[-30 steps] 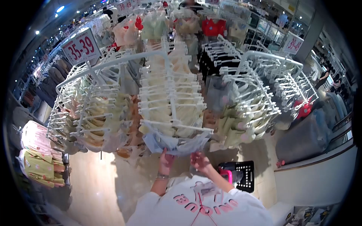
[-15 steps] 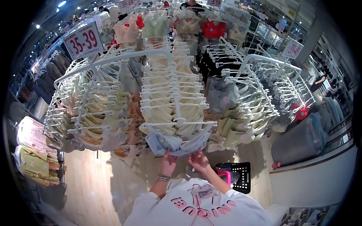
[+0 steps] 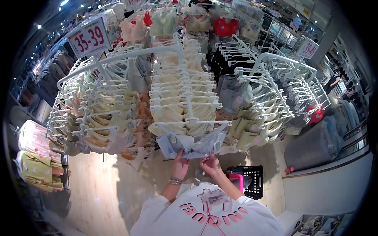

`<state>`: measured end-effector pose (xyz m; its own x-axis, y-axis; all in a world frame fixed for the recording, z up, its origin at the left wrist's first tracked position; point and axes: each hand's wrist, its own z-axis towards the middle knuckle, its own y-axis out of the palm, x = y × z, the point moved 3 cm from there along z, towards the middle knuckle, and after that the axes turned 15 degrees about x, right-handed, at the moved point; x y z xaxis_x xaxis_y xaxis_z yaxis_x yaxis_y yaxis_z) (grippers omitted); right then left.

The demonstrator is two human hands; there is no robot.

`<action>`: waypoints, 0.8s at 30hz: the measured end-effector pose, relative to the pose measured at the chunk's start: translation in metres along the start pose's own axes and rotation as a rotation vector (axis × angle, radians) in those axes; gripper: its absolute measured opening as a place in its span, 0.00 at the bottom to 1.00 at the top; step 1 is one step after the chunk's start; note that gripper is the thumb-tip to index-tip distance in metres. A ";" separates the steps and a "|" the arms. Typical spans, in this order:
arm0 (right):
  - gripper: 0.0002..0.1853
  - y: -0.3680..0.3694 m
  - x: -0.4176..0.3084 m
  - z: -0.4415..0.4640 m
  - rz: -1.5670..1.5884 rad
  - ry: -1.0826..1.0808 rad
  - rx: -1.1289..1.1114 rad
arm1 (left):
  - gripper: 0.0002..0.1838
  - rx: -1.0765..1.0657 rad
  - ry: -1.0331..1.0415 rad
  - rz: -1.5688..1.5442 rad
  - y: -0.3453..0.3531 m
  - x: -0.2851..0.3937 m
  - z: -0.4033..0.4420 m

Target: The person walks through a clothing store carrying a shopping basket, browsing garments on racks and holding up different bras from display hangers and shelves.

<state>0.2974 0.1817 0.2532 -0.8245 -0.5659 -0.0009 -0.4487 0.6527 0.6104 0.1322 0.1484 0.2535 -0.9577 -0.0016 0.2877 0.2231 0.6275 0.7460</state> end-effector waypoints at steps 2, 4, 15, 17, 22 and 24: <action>0.14 0.001 -0.002 0.002 -0.027 -0.027 0.007 | 0.09 0.014 -0.010 -0.017 0.007 -0.001 -0.004; 0.14 0.001 -0.004 0.005 -0.051 -0.059 -0.003 | 0.09 0.025 -0.014 -0.026 0.011 0.000 -0.006; 0.14 -0.005 -0.006 0.014 -0.092 -0.137 0.021 | 0.10 -0.007 -0.044 -0.006 0.004 0.000 0.004; 0.13 -0.001 -0.003 0.008 -0.054 -0.111 0.014 | 0.09 0.000 -0.066 -0.034 0.000 0.000 0.006; 0.12 0.001 -0.006 0.012 -0.017 -0.127 -0.013 | 0.10 -0.017 -0.032 0.042 0.015 -0.002 -0.006; 0.14 0.001 -0.006 0.010 0.004 -0.113 -0.069 | 0.10 -0.009 -0.039 0.067 0.008 -0.004 -0.003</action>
<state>0.2986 0.1906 0.2456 -0.8614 -0.5008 -0.0849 -0.4238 0.6164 0.6636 0.1388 0.1511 0.2603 -0.9467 0.0706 0.3143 0.2888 0.6184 0.7309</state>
